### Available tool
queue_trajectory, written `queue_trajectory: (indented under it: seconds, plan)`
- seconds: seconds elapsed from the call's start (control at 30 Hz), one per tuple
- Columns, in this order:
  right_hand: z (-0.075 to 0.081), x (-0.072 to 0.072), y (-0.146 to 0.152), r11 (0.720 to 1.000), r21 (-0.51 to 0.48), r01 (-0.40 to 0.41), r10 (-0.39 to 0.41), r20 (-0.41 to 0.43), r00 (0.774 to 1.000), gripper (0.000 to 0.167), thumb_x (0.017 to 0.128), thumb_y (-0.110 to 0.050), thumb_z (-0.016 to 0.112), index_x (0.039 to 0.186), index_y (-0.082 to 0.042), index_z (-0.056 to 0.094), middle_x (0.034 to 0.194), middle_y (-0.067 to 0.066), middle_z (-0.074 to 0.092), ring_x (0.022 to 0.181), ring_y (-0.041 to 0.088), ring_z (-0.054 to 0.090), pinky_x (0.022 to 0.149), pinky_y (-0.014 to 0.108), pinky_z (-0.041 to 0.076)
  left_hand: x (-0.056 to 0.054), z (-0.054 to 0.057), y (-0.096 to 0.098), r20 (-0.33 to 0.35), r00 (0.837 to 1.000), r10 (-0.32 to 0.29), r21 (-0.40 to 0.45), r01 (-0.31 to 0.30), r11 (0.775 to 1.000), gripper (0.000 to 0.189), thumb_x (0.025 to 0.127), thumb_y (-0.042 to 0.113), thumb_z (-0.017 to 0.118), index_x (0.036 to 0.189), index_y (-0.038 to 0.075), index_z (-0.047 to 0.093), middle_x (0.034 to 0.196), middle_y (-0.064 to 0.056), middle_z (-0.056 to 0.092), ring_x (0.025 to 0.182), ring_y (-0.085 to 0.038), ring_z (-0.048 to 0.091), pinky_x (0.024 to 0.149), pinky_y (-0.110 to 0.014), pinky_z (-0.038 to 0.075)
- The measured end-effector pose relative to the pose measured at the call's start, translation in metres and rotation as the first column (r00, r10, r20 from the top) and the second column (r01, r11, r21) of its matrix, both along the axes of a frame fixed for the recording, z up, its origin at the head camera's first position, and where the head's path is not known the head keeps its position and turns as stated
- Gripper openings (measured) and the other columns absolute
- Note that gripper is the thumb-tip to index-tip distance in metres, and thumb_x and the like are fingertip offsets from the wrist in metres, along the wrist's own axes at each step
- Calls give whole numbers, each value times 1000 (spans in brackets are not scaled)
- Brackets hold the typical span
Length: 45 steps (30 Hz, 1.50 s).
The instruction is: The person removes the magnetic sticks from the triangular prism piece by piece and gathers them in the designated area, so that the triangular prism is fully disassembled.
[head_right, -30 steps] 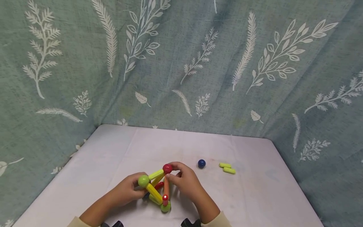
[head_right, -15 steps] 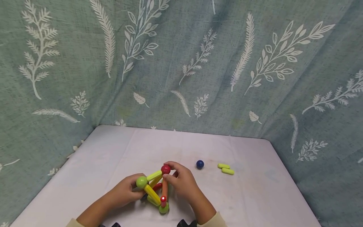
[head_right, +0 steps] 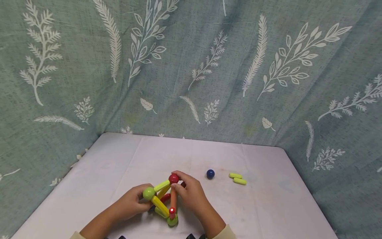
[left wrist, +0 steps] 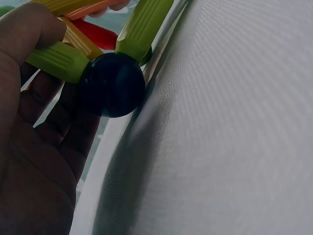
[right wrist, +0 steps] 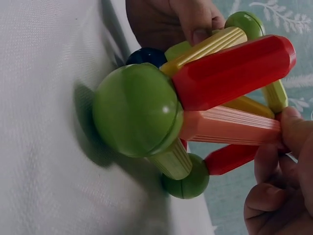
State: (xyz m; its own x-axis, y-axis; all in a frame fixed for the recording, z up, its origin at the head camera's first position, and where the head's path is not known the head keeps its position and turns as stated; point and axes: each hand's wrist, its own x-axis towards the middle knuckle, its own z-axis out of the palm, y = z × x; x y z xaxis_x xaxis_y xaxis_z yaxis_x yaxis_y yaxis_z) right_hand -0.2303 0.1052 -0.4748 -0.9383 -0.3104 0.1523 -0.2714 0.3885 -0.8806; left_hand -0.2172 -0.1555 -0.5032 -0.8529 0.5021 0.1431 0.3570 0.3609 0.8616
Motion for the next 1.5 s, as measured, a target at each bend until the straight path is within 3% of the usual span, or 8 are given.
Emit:
queue_trajectory:
  seconds: [0.33, 0.57, 0.7, 1.1, 1.23, 1.5]
  plan:
    - [-3, 1, -4, 999, -41, 13, -11, 52, 999, 36, 105, -25, 65, 141, -22, 64, 119, -4, 73, 92, 13, 69, 82, 25, 61, 0, -1, 0, -27, 1000, -3, 5, 3, 1000, 21, 89, 13, 79, 98, 29, 69, 102, 9, 69, 102, -11, 67, 99, -28, 54]
    - [0, 4, -7, 992, 96, 81, -71, -103, 992, 40, 101, -22, 70, 140, -22, 62, 112, -7, 67, 80, 10, 61, 72, 22, 57, 0, -2, 0, -27, 1000, -15, 6, 15, 1000, 22, 90, 13, 79, 101, 31, 71, 103, 9, 69, 102, -11, 66, 100, -28, 54]
    - [2, 6, -6, 992, 84, 99, -87, -135, 987, 41, 101, -22, 71, 141, -22, 61, 110, -7, 66, 79, 13, 60, 69, 23, 56, 1, -1, 0, -26, 1000, -10, 5, 10, 1000, 21, 91, 15, 79, 102, 31, 71, 104, 9, 69, 102, -10, 67, 100, -28, 54]
    - [-1, 6, -2, 993, -104, 60, -55, 54, 997, 38, 107, -39, 59, 142, -23, 59, 120, 0, 69, 94, 17, 66, 78, 24, 60, 1, -3, 0, -39, 999, -14, 4, 14, 1000, 21, 93, 18, 78, 108, 32, 74, 109, 10, 70, 107, -9, 67, 100, -28, 54]
    - [2, 5, 0, 993, -97, 74, -69, 55, 996, 37, 106, -38, 61, 140, -23, 61, 116, -1, 68, 89, 19, 64, 76, 26, 59, 0, -3, -1, -31, 999, -15, 6, 16, 1000, 21, 94, 21, 78, 111, 33, 75, 113, 11, 70, 111, -9, 66, 101, -27, 53]
    - [1, 4, 0, 998, -49, 38, -35, 65, 997, 35, 104, -37, 66, 138, -28, 64, 113, -3, 68, 85, 19, 65, 74, 28, 59, 0, -2, 0, -28, 999, -24, 11, 24, 1000, 20, 91, 15, 80, 103, 30, 73, 107, 9, 71, 104, -11, 67, 99, -27, 54]
